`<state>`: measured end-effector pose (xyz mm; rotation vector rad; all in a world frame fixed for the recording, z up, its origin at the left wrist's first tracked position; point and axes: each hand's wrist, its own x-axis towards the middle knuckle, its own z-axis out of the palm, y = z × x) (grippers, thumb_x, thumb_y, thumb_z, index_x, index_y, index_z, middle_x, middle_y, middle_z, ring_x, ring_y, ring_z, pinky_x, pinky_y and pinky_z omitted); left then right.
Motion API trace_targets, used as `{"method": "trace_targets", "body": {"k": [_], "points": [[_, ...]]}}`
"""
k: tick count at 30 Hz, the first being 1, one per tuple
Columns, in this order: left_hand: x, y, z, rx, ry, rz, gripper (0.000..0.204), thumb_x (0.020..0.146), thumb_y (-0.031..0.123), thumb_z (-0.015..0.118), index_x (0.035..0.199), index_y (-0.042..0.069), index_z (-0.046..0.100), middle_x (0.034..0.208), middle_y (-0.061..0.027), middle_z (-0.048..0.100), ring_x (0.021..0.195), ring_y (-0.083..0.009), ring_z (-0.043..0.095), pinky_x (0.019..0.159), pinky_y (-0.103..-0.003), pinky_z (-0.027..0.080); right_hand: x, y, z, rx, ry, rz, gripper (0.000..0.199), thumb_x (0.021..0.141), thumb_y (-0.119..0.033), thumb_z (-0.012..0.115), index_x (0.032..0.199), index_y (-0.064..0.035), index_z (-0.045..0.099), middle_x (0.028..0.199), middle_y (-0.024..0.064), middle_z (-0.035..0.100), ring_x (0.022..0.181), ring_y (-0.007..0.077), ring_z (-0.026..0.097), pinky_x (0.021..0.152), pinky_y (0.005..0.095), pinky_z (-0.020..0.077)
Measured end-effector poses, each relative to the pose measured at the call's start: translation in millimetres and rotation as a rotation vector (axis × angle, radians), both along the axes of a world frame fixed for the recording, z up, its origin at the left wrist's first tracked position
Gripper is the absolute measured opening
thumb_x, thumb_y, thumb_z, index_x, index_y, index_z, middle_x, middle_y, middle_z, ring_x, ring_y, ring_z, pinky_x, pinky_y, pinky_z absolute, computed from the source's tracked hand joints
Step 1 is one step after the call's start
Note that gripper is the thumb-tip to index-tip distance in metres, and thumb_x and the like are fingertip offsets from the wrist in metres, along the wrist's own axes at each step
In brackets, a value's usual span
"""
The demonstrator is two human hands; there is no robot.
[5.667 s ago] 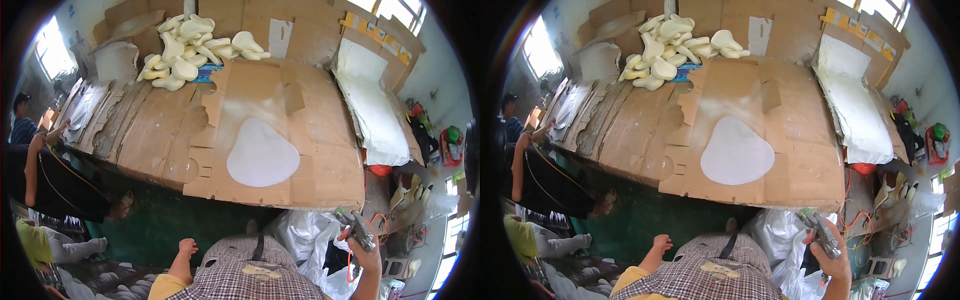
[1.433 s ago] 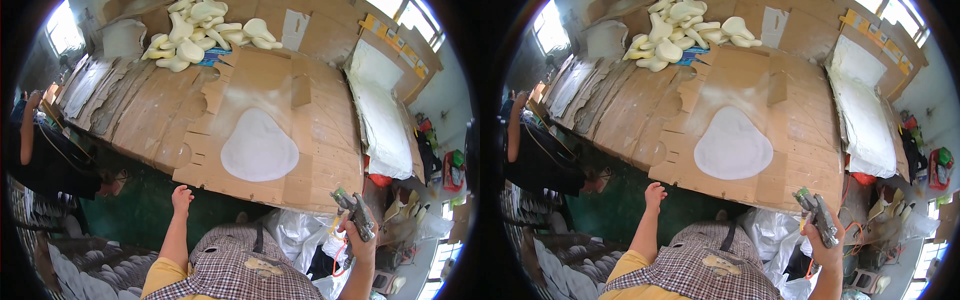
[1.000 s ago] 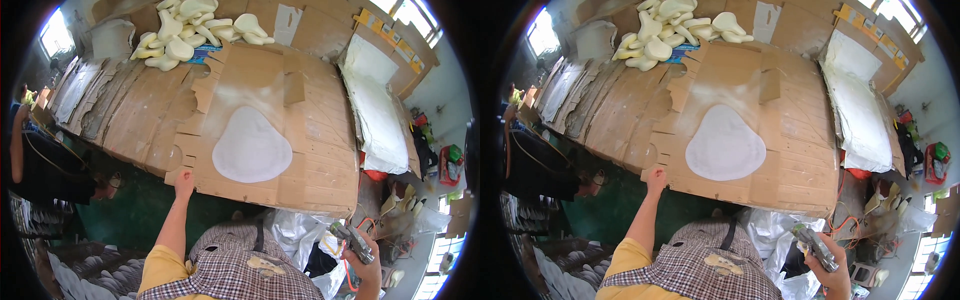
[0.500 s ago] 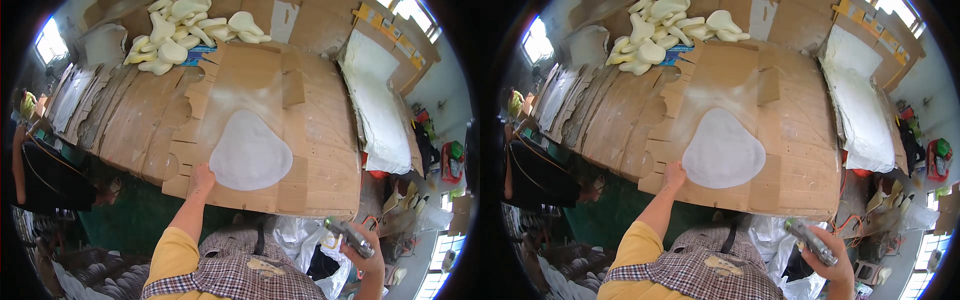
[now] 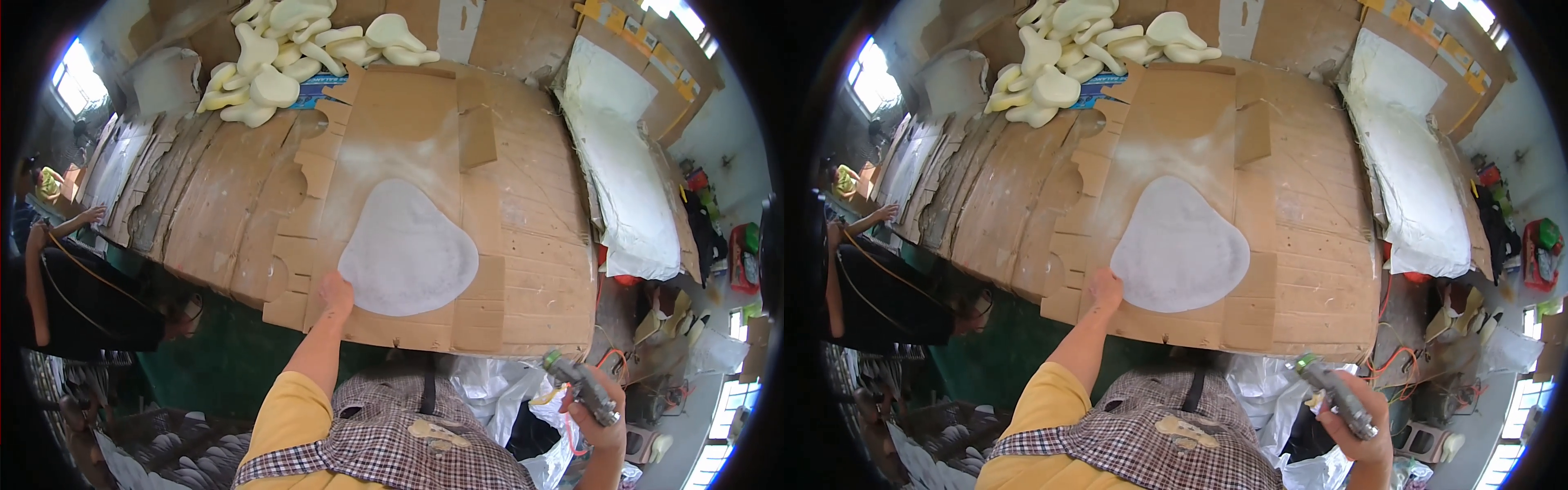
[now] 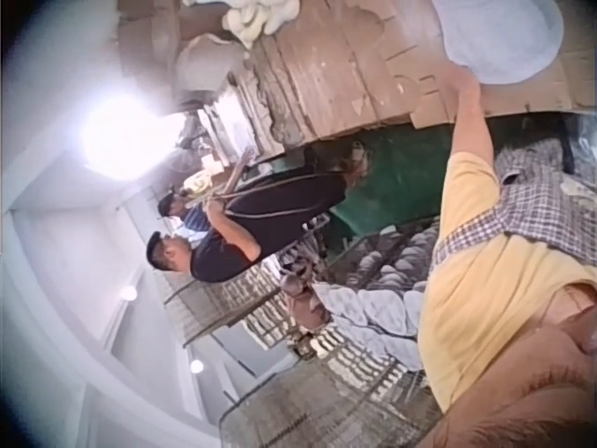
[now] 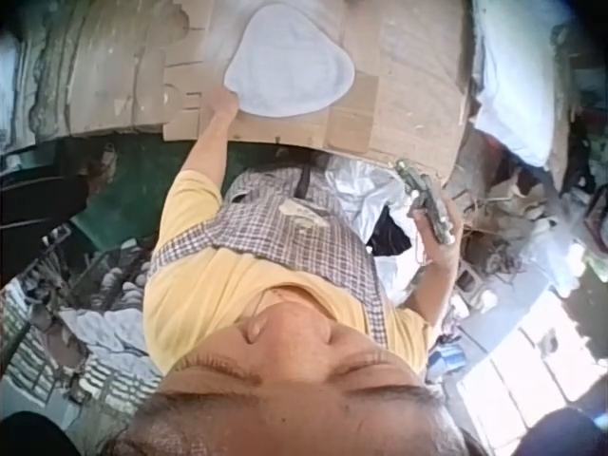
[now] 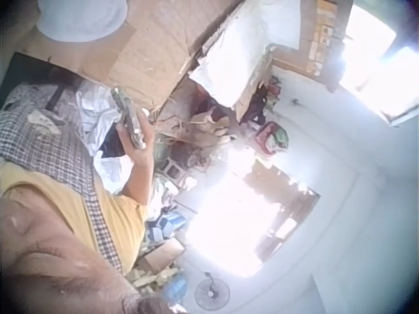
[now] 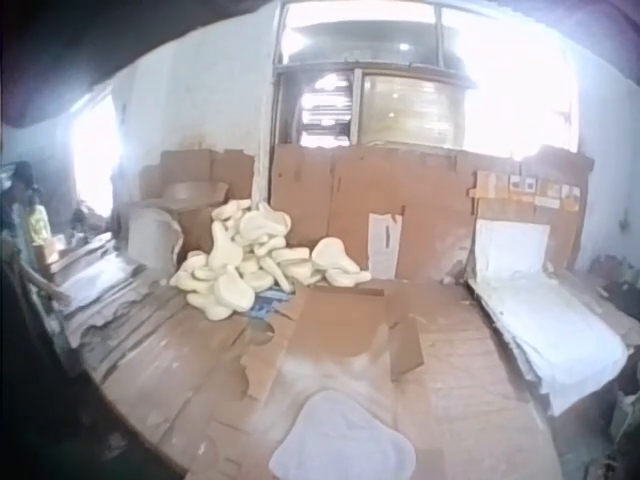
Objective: Spraying adhesive onto foam components and arranging them on a drying rack for further processing.
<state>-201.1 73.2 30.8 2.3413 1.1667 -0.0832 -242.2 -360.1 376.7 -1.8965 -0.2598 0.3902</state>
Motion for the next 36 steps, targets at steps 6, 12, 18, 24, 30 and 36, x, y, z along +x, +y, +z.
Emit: {"method": "trace_targets", "body": {"k": [6, 12, 18, 24, 30, 36], "points": [[1, -10, 14, 0.051, -0.033, 0.039, 0.019, 0.074, 0.015, 0.062, 0.088, 0.002, 0.062, 0.098, -0.0192, 0.06, 0.092, -0.0358, 0.058, 0.078, -0.044, 0.047, -10, -22, -10, 0.011, 0.038, 0.043, 0.046, 0.07, -0.007, 0.07, 0.111, 0.0065, 0.055, 0.075, 0.0068, 0.062, 0.068, 0.0126, 0.059, 0.063, 0.0251, 0.0463], [5, -13, 20, 0.057, -0.053, 0.105, 0.024, 0.075, 0.014, 0.059, 0.093, -0.002, 0.061, 0.1, -0.0212, 0.06, 0.096, -0.0397, 0.057, 0.081, -0.046, 0.046, -6, -2, -22, 0.155, -0.01, -0.094, 0.046, 0.071, -0.005, 0.068, 0.113, 0.0065, 0.054, 0.072, 0.0065, 0.06, 0.066, 0.012, 0.057, 0.062, 0.0256, 0.0457], [11, -13, 26, -0.052, 0.009, 0.183, 0.021, 0.076, 0.01, 0.057, 0.094, 0.0, 0.062, 0.1, -0.0203, 0.06, 0.096, -0.0386, 0.058, 0.081, -0.043, 0.048, -29, -23, -23, 0.009, -0.004, -0.035, 0.047, 0.071, -0.006, 0.069, 0.113, 0.0048, 0.054, 0.075, 0.0066, 0.061, 0.067, 0.0108, 0.057, 0.062, 0.0249, 0.046], [15, -10, 29, -0.183, 0.003, 0.215, 0.013, 0.073, 0.01, 0.057, 0.076, 0.001, 0.065, 0.086, -0.0184, 0.065, 0.086, -0.035, 0.062, 0.073, -0.041, 0.05, -36, -35, -26, 0.093, 0.063, 0.014, 0.05, 0.07, -0.005, 0.07, 0.116, 0.0044, 0.052, 0.077, 0.0087, 0.061, 0.069, 0.015, 0.06, 0.063, 0.0282, 0.0494], [-1, 8, -22, -1.074, -0.649, 0.627, 0.009, 0.071, 0.012, 0.059, 0.073, 0.003, 0.061, 0.067, -0.0076, 0.057, 0.069, -0.0224, 0.059, 0.06, -0.036, 0.048, -7, 4, -20, 0.075, -0.04, -0.146, 0.05, 0.074, -0.005, 0.064, 0.118, 0.008, 0.046, 0.074, 0.0084, 0.059, 0.064, 0.0161, 0.059, 0.059, 0.0291, 0.0497], [4, -23, -54, -0.569, -0.548, 0.607, 0.052, 0.068, 0.012, 0.067, 0.115, 0.003, 0.045, 0.111, -0.0176, 0.053, 0.104, -0.0321, 0.054, 0.091, -0.039, 0.043, -25, 8, -14, -0.053, 0.018, 0.027, 0.037, 0.084, -0.012, 0.061, 0.117, 0.0012, 0.051, 0.077, 0.0069, 0.06, 0.062, 0.0124, 0.054, 0.053, 0.0254, 0.0446]]}}
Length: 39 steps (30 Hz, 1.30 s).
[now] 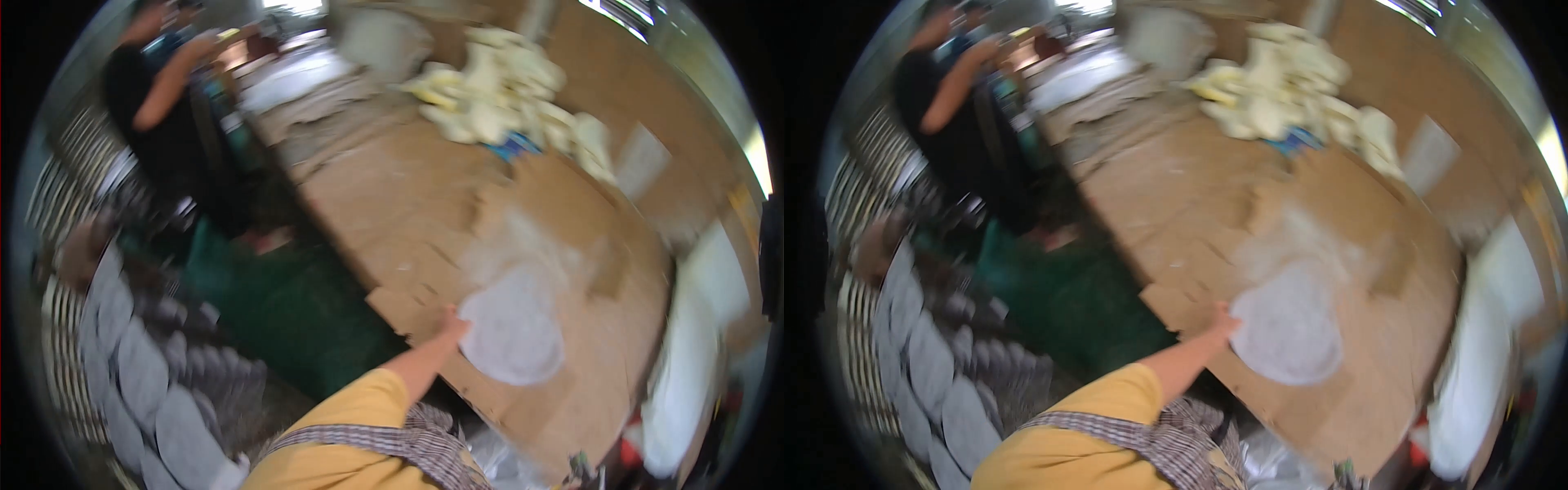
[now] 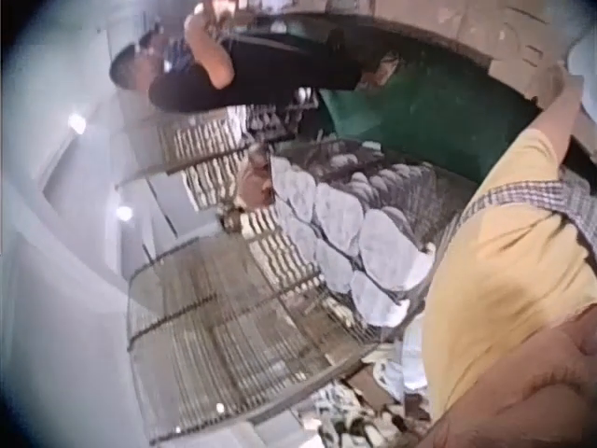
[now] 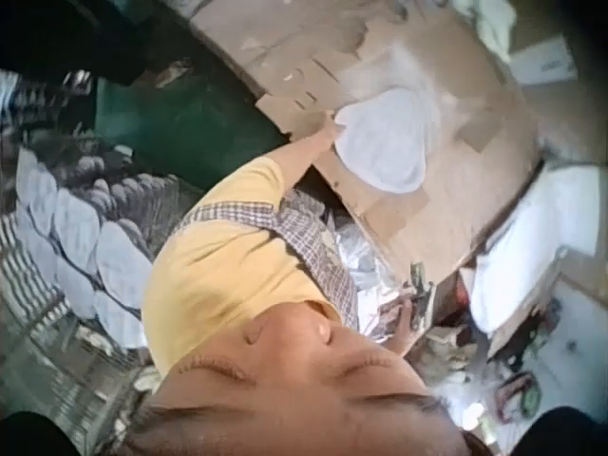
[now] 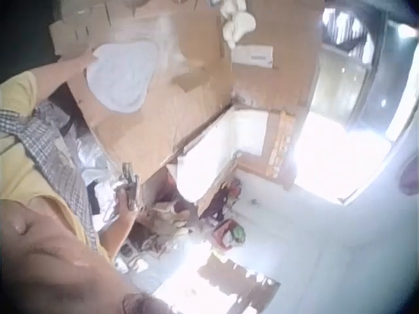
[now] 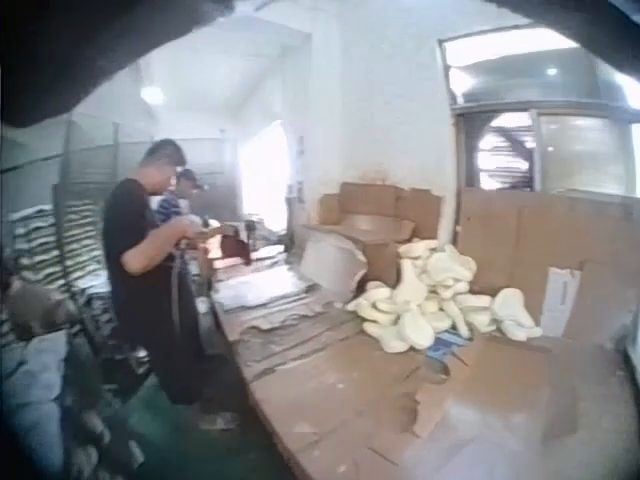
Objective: Spraying adhesive onto foam components and arranging them on a drying rack for further processing.
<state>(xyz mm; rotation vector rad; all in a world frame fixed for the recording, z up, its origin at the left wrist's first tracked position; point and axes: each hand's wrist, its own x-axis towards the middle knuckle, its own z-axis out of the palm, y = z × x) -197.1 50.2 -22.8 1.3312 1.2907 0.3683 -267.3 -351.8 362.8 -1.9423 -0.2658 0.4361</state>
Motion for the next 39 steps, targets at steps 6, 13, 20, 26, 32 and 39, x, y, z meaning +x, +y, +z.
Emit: {"method": "trace_targets", "body": {"k": [6, 13, 20, 26, 32, 39], "points": [[26, -26, 98, -0.61, -0.578, -0.08, 0.042, 0.069, 0.001, 0.058, 0.11, 0.007, 0.052, 0.098, -0.0078, 0.058, 0.091, -0.0232, 0.059, 0.072, -0.041, 0.052, 55, 68, -3, -0.327, 0.049, 0.179, 0.06, 0.082, -0.007, 0.06, 0.135, -0.0006, 0.034, 0.099, 0.0061, 0.062, 0.075, 0.0082, 0.055, 0.061, 0.0207, 0.0418], [-40, 12, 208, -0.658, -1.009, -0.016, 0.051, 0.07, -0.002, 0.057, 0.119, 0.011, 0.048, 0.097, -0.004, 0.056, 0.088, -0.019, 0.058, 0.076, -0.036, 0.051, 126, 82, -82, -0.183, 0.112, 0.497, 0.057, 0.085, -0.01, 0.057, 0.135, -0.0004, 0.031, 0.108, 0.0091, 0.057, 0.081, 0.0121, 0.056, 0.068, 0.0236, 0.044], [-161, 42, 244, -0.617, -1.262, 0.12, 0.057, 0.075, -0.005, 0.056, 0.126, 0.013, 0.039, 0.097, -0.0044, 0.053, 0.09, -0.0193, 0.056, 0.082, -0.037, 0.049, 150, 158, -164, 0.094, 0.331, 0.607, 0.05, 0.086, -0.01, 0.057, 0.129, -0.0008, 0.034, 0.105, 0.0105, 0.056, 0.078, 0.0134, 0.056, 0.068, 0.0246, 0.0446], [-278, 45, 302, -0.407, -1.309, 0.334, 0.059, 0.077, -0.006, 0.056, 0.13, 0.014, 0.037, 0.101, -0.0039, 0.053, 0.092, -0.0184, 0.057, 0.084, -0.036, 0.049, 111, 249, -153, 0.092, 0.354, 0.808, 0.041, 0.086, -0.013, 0.058, 0.122, -0.0019, 0.04, 0.097, 0.0086, 0.056, 0.073, 0.0127, 0.055, 0.063, 0.0242, 0.0441], [-381, 33, 340, -0.191, -1.375, 0.494, 0.057, 0.079, -0.003, 0.057, 0.129, 0.017, 0.04, 0.103, -0.0004, 0.055, 0.094, -0.0171, 0.058, 0.083, -0.037, 0.049, 39, 324, -127, 0.045, 0.394, 1.034, 0.033, 0.087, -0.015, 0.058, 0.115, -0.0031, 0.047, 0.089, 0.0068, 0.057, 0.068, 0.012, 0.054, 0.059, 0.0237, 0.0435], [-459, 5, 373, 0.125, -1.471, 0.656, 0.06, 0.081, -0.004, 0.052, 0.133, 0.019, 0.034, 0.104, -0.0018, 0.054, 0.095, -0.0183, 0.058, 0.083, -0.039, 0.049, -28, 383, -112, -0.009, 0.481, 1.239, 0.024, 0.087, -0.018, 0.059, 0.106, -0.0045, 0.054, 0.08, 0.0047, 0.057, 0.062, 0.0112, 0.053, 0.053, 0.0232, 0.0428]]}}
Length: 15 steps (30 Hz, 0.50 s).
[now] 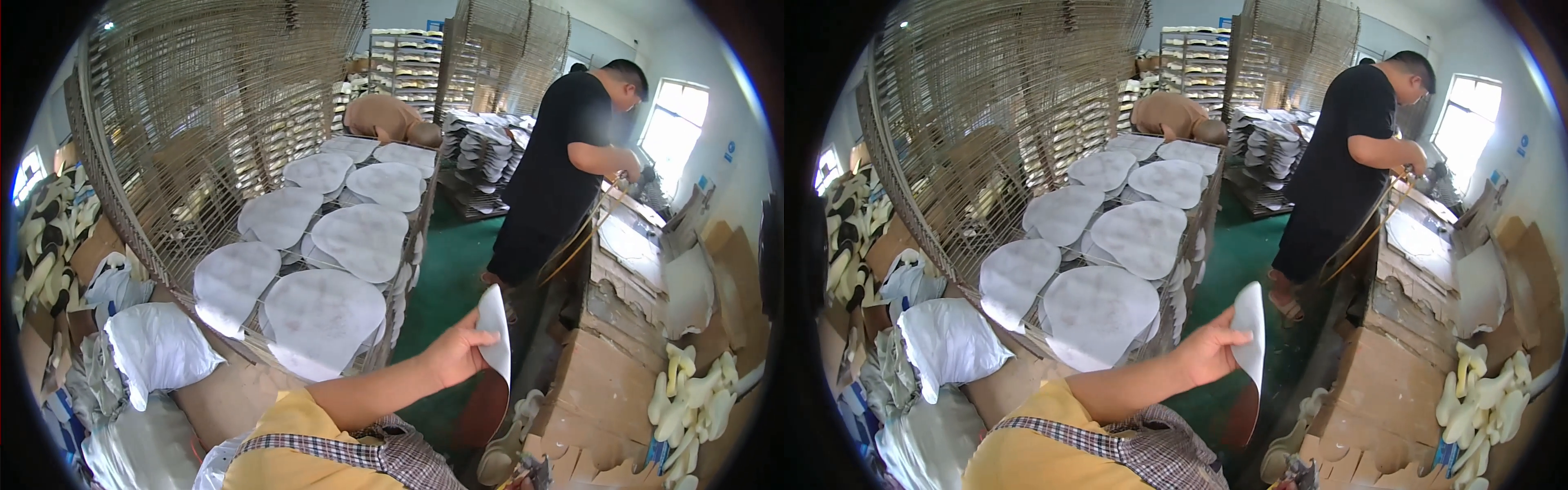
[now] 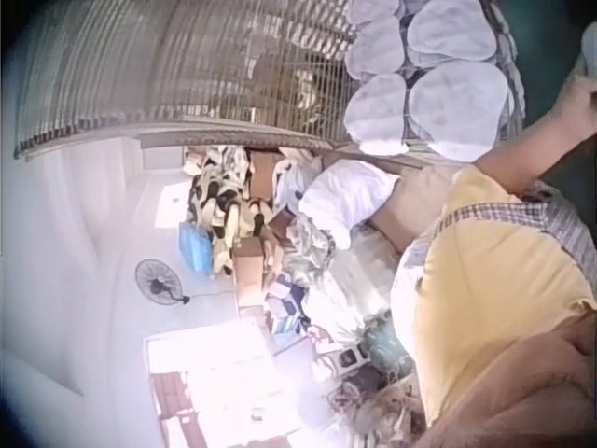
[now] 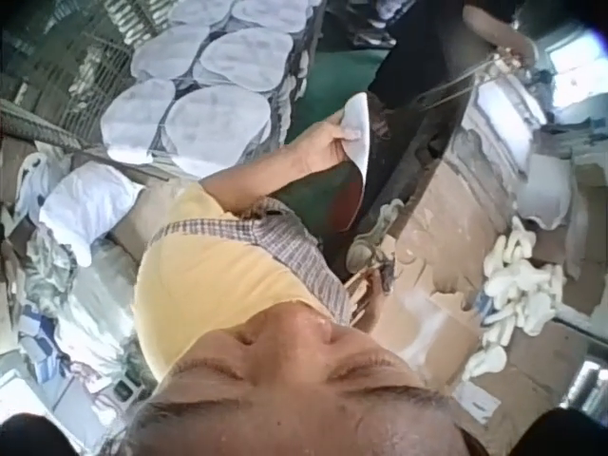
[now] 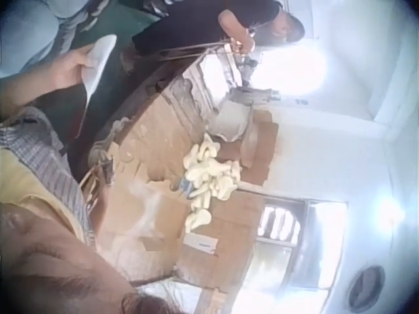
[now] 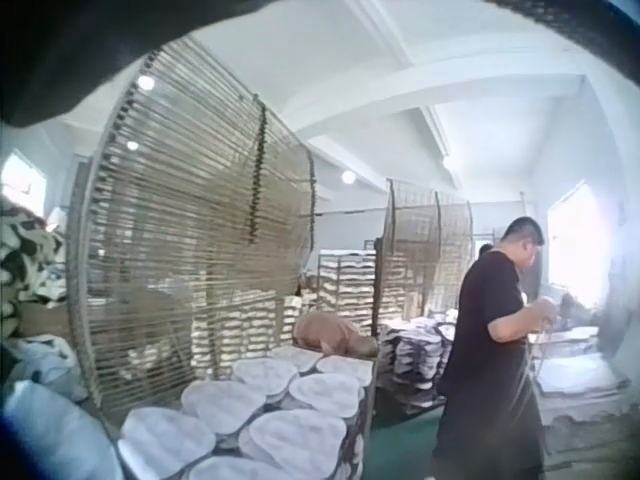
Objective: Spraying adhesive onto foam components and arranging them on a drying rack for further processing.
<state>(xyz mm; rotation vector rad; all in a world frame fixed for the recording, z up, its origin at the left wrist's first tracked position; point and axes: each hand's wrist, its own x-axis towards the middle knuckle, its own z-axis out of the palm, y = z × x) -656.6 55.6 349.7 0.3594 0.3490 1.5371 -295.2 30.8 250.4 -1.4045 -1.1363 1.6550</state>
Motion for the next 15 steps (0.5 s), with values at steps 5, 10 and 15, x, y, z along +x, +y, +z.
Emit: {"method": "trace_targets", "body": {"k": [5, 10, 15], "points": [[-39, -17, 23, 0.007, 0.005, 0.297, 0.05, 0.081, -0.003, 0.053, 0.126, 0.015, 0.039, 0.104, -0.005, 0.055, 0.093, -0.0201, 0.06, 0.081, -0.04, 0.051, -10, 9, -24, -0.103, 0.053, 0.093, 0.019, 0.087, -0.02, 0.06, 0.1, -0.0055, 0.059, 0.073, 0.0032, 0.058, 0.058, 0.0106, 0.052, 0.049, 0.0228, 0.0423], [-68, -14, 66, 0.084, 0.115, 0.528, 0.047, 0.081, -0.002, 0.053, 0.123, 0.015, 0.042, 0.105, -0.0047, 0.054, 0.094, -0.0204, 0.058, 0.081, -0.04, 0.051, 11, 43, -70, -0.148, 0.004, 0.138, 0.022, 0.088, -0.032, 0.057, 0.089, -0.0099, 0.059, 0.072, 0.0046, 0.06, 0.053, 0.0139, 0.055, 0.036, 0.0263, 0.04], [-85, 8, 91, 0.089, 0.161, 0.698, 0.043, 0.079, -0.002, 0.053, 0.118, 0.016, 0.045, 0.105, -0.0013, 0.055, 0.095, -0.0193, 0.057, 0.079, -0.04, 0.05, 9, 65, -103, -0.141, 0.16, 0.074, 0.022, 0.089, -0.031, 0.056, 0.091, -0.0097, 0.058, 0.071, 0.0051, 0.061, 0.049, 0.0169, 0.055, 0.032, 0.0276, 0.0396]]}}
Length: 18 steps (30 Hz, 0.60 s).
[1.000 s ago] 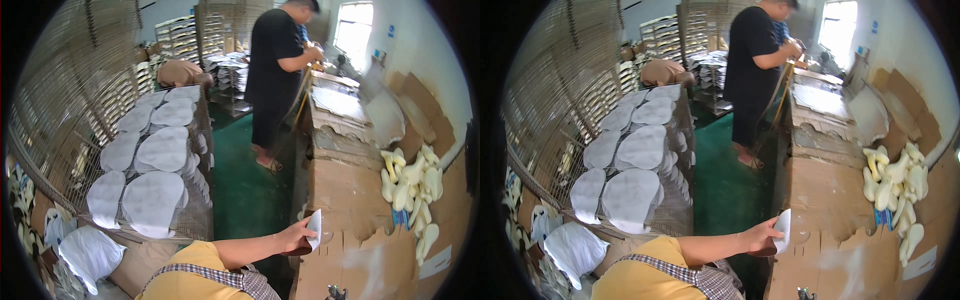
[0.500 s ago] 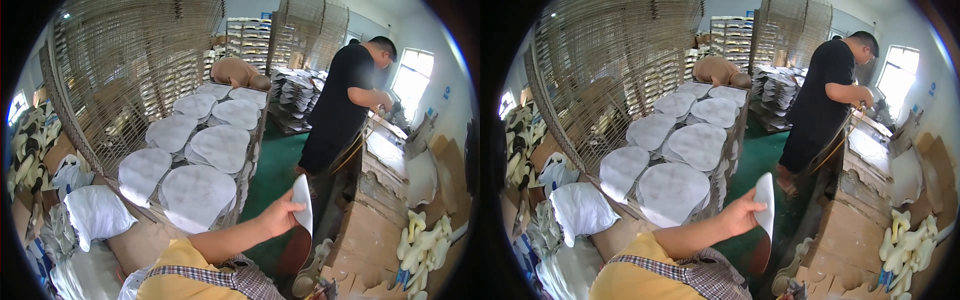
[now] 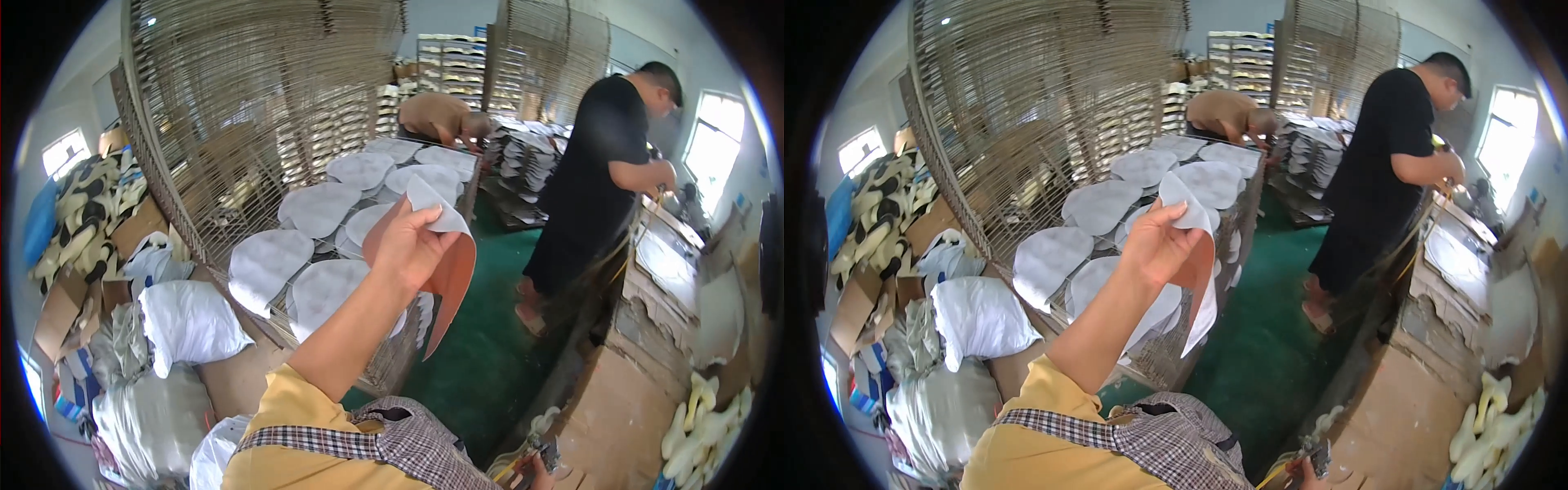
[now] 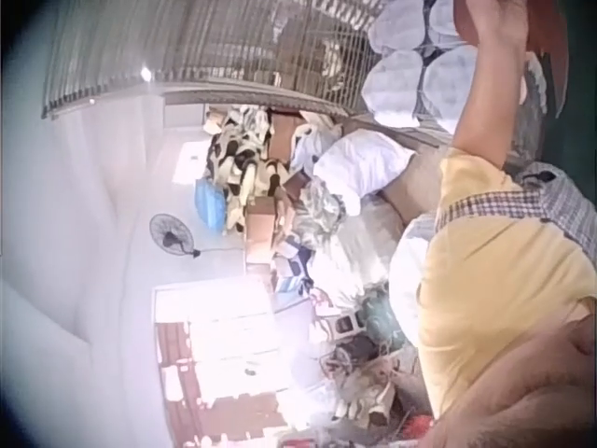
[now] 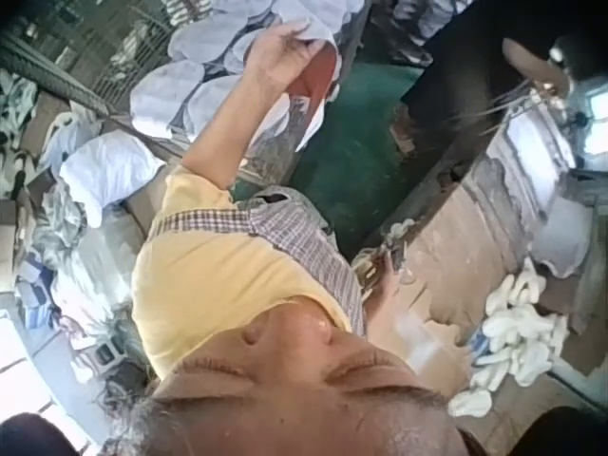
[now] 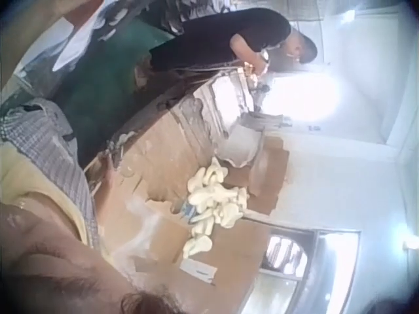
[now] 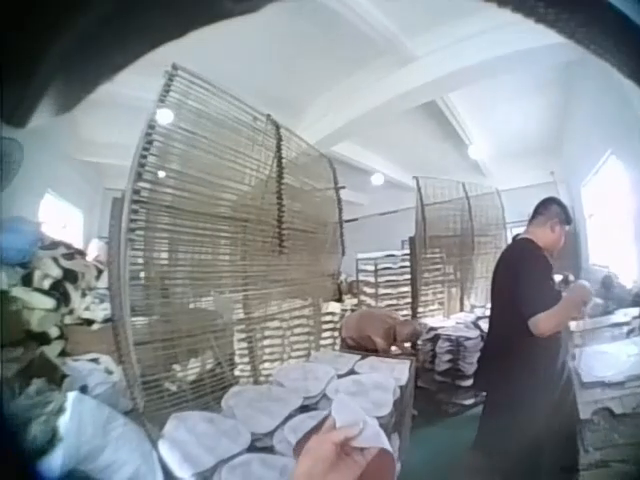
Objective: Spraying adhesive onto foam components and arranging them on a drying rack for further processing.
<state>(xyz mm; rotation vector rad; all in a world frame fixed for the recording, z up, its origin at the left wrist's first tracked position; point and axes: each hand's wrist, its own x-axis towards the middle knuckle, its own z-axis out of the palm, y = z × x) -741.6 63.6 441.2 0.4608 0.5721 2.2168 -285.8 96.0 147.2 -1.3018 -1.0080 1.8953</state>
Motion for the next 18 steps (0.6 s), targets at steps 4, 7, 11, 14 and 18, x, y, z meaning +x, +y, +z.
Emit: {"method": "trace_targets", "body": {"k": [4, 7, 11, 14, 18], "points": [[-33, 12, 6, -0.003, -0.023, 0.132, 0.019, 0.081, 0.0, 0.056, 0.099, 0.004, 0.053, 0.092, -0.0068, 0.06, 0.085, -0.0209, 0.06, 0.072, -0.034, 0.053, 2, 16, -26, -0.136, -0.048, -0.046, 0.018, 0.086, -0.027, 0.06, 0.092, -0.0102, 0.057, 0.067, 0.0051, 0.059, 0.045, 0.0163, 0.052, 0.035, 0.0277, 0.0392], [-57, 24, 12, -0.012, -0.072, 0.204, 0.014, 0.081, 0.001, 0.057, 0.095, 0.001, 0.054, 0.092, -0.0083, 0.061, 0.084, -0.022, 0.061, 0.069, -0.032, 0.054, -7, 28, -32, -0.143, -0.07, -0.164, 0.017, 0.084, -0.023, 0.062, 0.093, -0.0104, 0.057, 0.066, 0.0052, 0.059, 0.044, 0.0159, 0.052, 0.036, 0.0273, 0.0388], [-90, 52, 15, 0.038, -0.07, 0.17, 0.013, 0.081, 0.001, 0.056, 0.094, 0.0, 0.053, 0.091, -0.0102, 0.061, 0.081, -0.0223, 0.061, 0.067, -0.031, 0.054, -26, 59, -28, -0.136, -0.139, -0.184, 0.016, 0.084, -0.021, 0.061, 0.095, -0.0104, 0.057, 0.065, 0.0051, 0.058, 0.045, 0.0161, 0.052, 0.036, 0.0275, 0.0388], [-119, 75, 15, 0.03, -0.121, 0.168, 0.013, 0.081, -0.002, 0.054, 0.093, 0.003, 0.054, 0.09, -0.0084, 0.06, 0.081, -0.0211, 0.061, 0.066, -0.032, 0.055, -44, 81, -30, -0.141, -0.183, -0.19, 0.016, 0.084, -0.02, 0.061, 0.096, -0.0104, 0.057, 0.065, 0.005, 0.058, 0.046, 0.0162, 0.053, 0.036, 0.0277, 0.0389], [-148, 108, 21, 0.065, -0.068, 0.264, 0.012, 0.082, -0.001, 0.052, 0.094, -0.001, 0.051, 0.089, -0.0102, 0.058, 0.077, -0.0215, 0.059, 0.062, -0.03, 0.055, -54, 107, -38, -0.171, -0.258, -0.147, 0.016, 0.084, -0.018, 0.061, 0.097, -0.0104, 0.057, 0.064, 0.0049, 0.058, 0.046, 0.0163, 0.053, 0.036, 0.0279, 0.039]]}}
